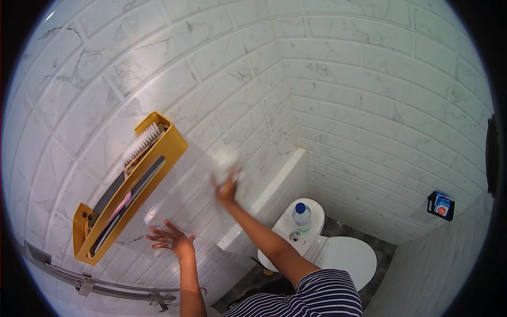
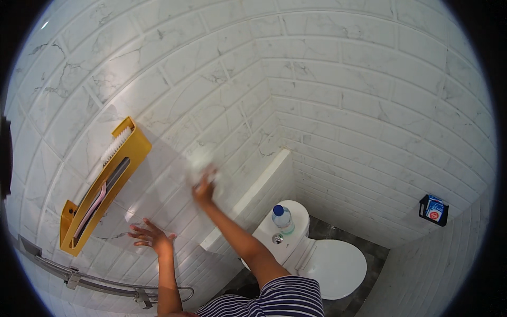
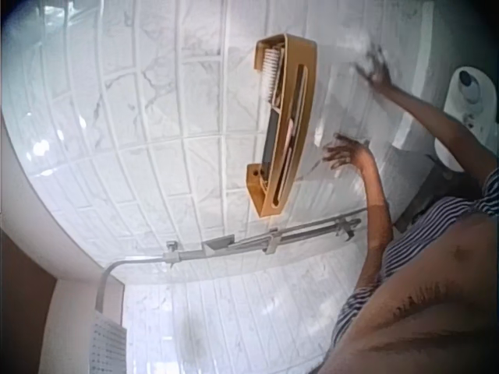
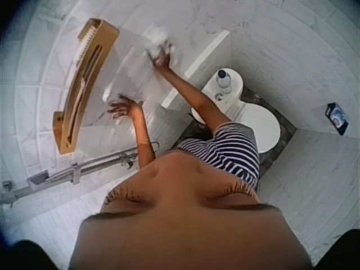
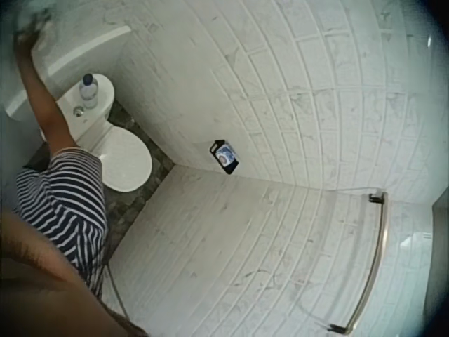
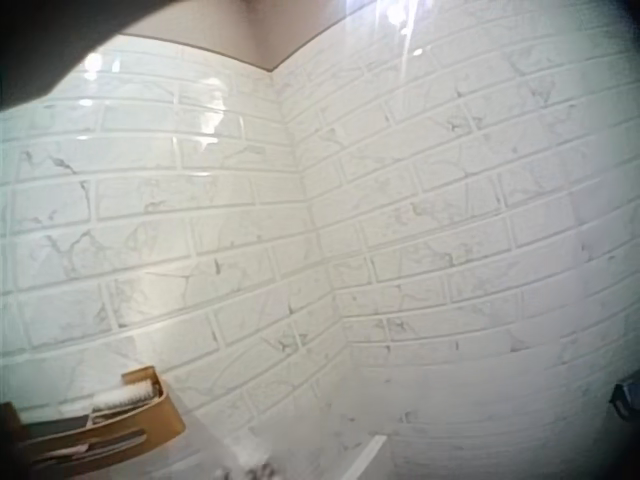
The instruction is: The person wipes the white tiled walls of a bathroom using a white cloth. They clean the area around the shower fixture, a yellow wall-mounted caddy, and the wall above the toilet, moving systematically across the surfaces.
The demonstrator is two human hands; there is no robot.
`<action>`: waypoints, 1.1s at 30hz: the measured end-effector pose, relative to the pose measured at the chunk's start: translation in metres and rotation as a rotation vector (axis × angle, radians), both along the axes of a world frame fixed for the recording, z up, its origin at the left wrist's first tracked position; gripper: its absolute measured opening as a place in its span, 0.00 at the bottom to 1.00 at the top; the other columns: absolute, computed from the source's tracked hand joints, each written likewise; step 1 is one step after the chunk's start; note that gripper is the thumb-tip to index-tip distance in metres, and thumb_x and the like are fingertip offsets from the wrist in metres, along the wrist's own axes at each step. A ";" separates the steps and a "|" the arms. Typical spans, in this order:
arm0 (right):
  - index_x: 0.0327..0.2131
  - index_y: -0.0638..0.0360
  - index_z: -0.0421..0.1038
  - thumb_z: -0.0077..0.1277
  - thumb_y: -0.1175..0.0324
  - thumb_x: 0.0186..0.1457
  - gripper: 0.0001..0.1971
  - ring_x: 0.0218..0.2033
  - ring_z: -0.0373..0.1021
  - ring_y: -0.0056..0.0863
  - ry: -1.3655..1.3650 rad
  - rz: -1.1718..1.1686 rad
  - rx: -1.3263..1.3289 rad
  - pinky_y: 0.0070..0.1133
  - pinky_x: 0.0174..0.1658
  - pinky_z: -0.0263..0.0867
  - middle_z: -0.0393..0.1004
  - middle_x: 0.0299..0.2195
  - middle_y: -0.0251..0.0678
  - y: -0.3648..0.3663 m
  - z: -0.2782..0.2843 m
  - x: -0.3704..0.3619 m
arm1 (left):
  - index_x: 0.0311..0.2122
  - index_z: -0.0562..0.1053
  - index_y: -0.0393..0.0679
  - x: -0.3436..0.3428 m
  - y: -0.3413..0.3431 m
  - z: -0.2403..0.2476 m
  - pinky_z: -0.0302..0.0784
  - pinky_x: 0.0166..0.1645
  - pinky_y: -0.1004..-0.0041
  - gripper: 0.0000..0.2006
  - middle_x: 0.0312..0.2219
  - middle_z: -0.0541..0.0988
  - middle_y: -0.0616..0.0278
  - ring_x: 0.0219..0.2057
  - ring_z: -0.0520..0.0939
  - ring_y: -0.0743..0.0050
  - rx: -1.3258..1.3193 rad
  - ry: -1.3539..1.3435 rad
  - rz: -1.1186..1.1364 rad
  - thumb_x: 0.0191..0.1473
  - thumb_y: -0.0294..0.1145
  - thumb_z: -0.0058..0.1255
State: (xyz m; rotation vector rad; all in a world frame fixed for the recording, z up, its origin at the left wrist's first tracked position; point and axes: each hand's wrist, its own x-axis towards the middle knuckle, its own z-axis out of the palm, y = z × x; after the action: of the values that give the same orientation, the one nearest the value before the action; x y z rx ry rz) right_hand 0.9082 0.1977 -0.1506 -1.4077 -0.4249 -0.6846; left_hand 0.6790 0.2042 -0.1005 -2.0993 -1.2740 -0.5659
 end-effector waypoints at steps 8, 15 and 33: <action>0.41 0.62 0.69 0.51 0.50 0.43 0.26 0.49 0.60 0.51 -0.074 0.065 0.091 0.45 0.55 0.45 0.67 0.42 0.52 0.001 0.065 0.070 | 0.59 0.25 0.41 -0.008 -0.002 0.003 0.33 0.48 0.26 0.71 0.53 0.26 0.20 0.52 0.32 0.10 -0.005 0.018 0.019 0.18 0.59 0.64; 0.54 0.71 0.45 0.36 0.44 0.54 0.38 0.43 0.65 0.52 0.846 -0.332 0.317 0.40 0.46 0.57 0.66 0.43 0.58 -0.062 0.022 0.177 | 0.58 0.24 0.39 -0.002 -0.001 0.001 0.35 0.46 0.25 0.72 0.52 0.20 0.22 0.52 0.25 0.12 0.015 0.006 -0.018 0.20 0.57 0.66; 0.51 0.68 0.51 0.45 0.73 0.50 0.24 0.54 0.53 0.51 0.358 -0.167 0.169 0.36 0.55 0.50 0.54 0.52 0.55 -0.049 -0.003 0.153 | 0.58 0.25 0.34 -0.005 -0.004 0.002 0.37 0.44 0.24 0.72 0.51 0.26 0.17 0.51 0.30 0.08 0.022 0.058 0.009 0.19 0.60 0.64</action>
State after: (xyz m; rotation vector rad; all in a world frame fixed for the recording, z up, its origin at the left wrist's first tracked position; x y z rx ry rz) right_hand 1.0610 0.1486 -0.1536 -1.3782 0.0321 -0.5725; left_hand 0.6744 0.2006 -0.0981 -2.0757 -1.2388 -0.5090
